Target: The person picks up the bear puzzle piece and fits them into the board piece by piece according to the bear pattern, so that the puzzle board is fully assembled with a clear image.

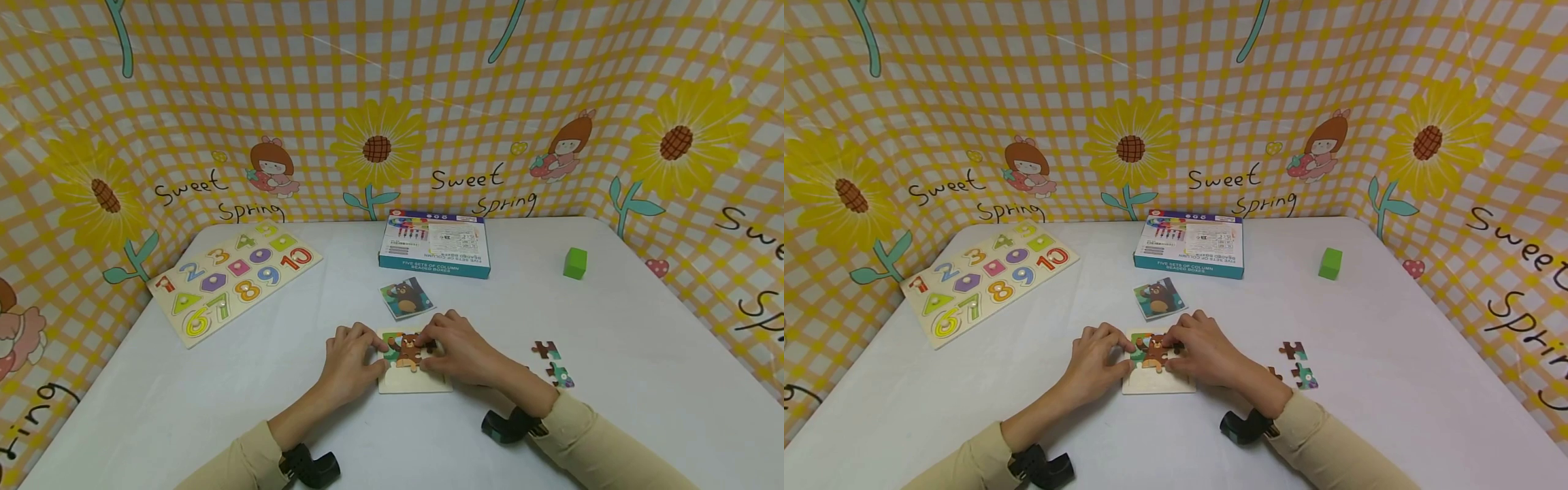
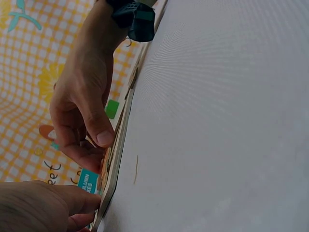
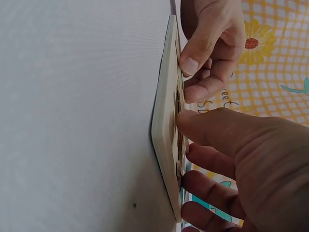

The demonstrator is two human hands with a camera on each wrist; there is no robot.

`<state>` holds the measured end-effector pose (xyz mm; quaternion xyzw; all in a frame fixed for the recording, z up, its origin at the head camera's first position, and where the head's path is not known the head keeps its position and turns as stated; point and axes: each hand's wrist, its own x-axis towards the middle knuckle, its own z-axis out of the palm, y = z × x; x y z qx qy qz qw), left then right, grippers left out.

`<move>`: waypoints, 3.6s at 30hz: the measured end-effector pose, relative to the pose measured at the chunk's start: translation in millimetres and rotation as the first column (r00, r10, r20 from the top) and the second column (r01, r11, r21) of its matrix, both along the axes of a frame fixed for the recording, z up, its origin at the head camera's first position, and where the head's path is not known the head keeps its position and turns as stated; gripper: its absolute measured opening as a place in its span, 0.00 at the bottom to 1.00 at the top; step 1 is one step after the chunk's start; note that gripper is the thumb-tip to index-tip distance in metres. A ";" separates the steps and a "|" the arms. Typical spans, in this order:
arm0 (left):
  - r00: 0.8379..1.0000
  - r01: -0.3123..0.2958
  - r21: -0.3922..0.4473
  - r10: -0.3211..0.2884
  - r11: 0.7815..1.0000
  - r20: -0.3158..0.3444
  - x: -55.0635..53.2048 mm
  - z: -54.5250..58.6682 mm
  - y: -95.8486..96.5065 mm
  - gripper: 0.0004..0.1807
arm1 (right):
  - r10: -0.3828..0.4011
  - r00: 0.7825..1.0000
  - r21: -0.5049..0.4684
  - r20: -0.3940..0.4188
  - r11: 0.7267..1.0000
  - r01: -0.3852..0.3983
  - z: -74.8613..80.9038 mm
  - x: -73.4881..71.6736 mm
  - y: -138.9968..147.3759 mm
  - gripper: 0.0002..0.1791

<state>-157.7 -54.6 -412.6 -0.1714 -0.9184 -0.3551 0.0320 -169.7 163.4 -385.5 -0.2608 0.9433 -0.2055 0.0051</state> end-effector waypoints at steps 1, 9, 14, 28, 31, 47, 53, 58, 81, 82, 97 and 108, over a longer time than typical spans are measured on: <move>1.000 0.001 -0.001 -0.001 1.000 -0.001 -0.1 -0.1 0.1 0.05 | 0.001 1.000 0.000 0.001 1.000 -0.001 -0.1 0.2 0.2 0.13; 1.000 0.006 0.003 -0.006 1.000 0.010 -0.6 1.7 0.5 0.05 | 0.016 1.000 0.005 -0.008 1.000 -0.016 -1.1 0.0 1.2 0.14; 1.000 0.007 0.006 -0.006 1.000 -0.013 -0.8 3.3 1.1 0.06 | 0.018 1.000 0.005 -0.011 1.000 -0.018 -1.5 -0.5 1.5 0.14; 0.998 0.051 -0.021 -0.052 0.998 -0.041 -4.5 4.7 17.9 0.07 | 0.013 1.000 -0.002 -0.003 1.000 -0.013 -1.5 -0.4 0.6 0.13; 0.998 0.055 -0.034 -0.056 0.998 -0.032 -4.6 4.4 20.6 0.06 | 0.016 1.000 -0.005 -0.010 1.000 -0.016 -1.6 -0.5 0.5 0.14; 0.998 0.048 -0.065 -0.050 0.997 -0.030 -2.7 5.1 24.3 0.05 | 0.018 1.000 -0.018 0.007 1.000 -0.017 -2.1 -0.1 2.2 0.13; 0.999 0.044 -0.069 -0.046 0.997 -0.024 -2.8 5.4 24.9 0.05 | 0.013 1.000 -0.035 -0.002 0.999 -0.013 -0.7 0.9 0.8 0.08; 0.999 0.042 -0.069 -0.044 0.997 -0.022 -2.7 5.4 24.9 0.05 | 0.007 1.000 -0.038 0.004 0.999 -0.007 -0.7 0.9 0.3 0.07; 0.998 0.048 -0.062 -0.049 0.997 -0.026 -1.8 4.4 23.7 0.06 | 0.005 1.000 -0.029 0.007 1.000 -0.005 -2.7 -0.8 0.1 0.07; 0.998 0.048 -0.062 -0.050 0.997 -0.027 -1.6 4.5 23.7 0.06 | 0.003 1.000 -0.030 0.010 1.000 -0.003 -2.1 -0.5 -0.1 0.07; 0.997 0.055 -0.041 -0.057 0.998 -0.056 -0.7 3.6 23.4 0.05 | -0.045 0.999 -0.047 -0.015 0.998 0.044 7.8 0.0 17.6 0.09; 0.997 0.059 -0.015 -0.059 0.998 -0.044 -0.6 3.2 23.7 0.06 | -0.154 0.988 -0.048 0.000 0.987 0.154 13.6 2.6 56.0 0.09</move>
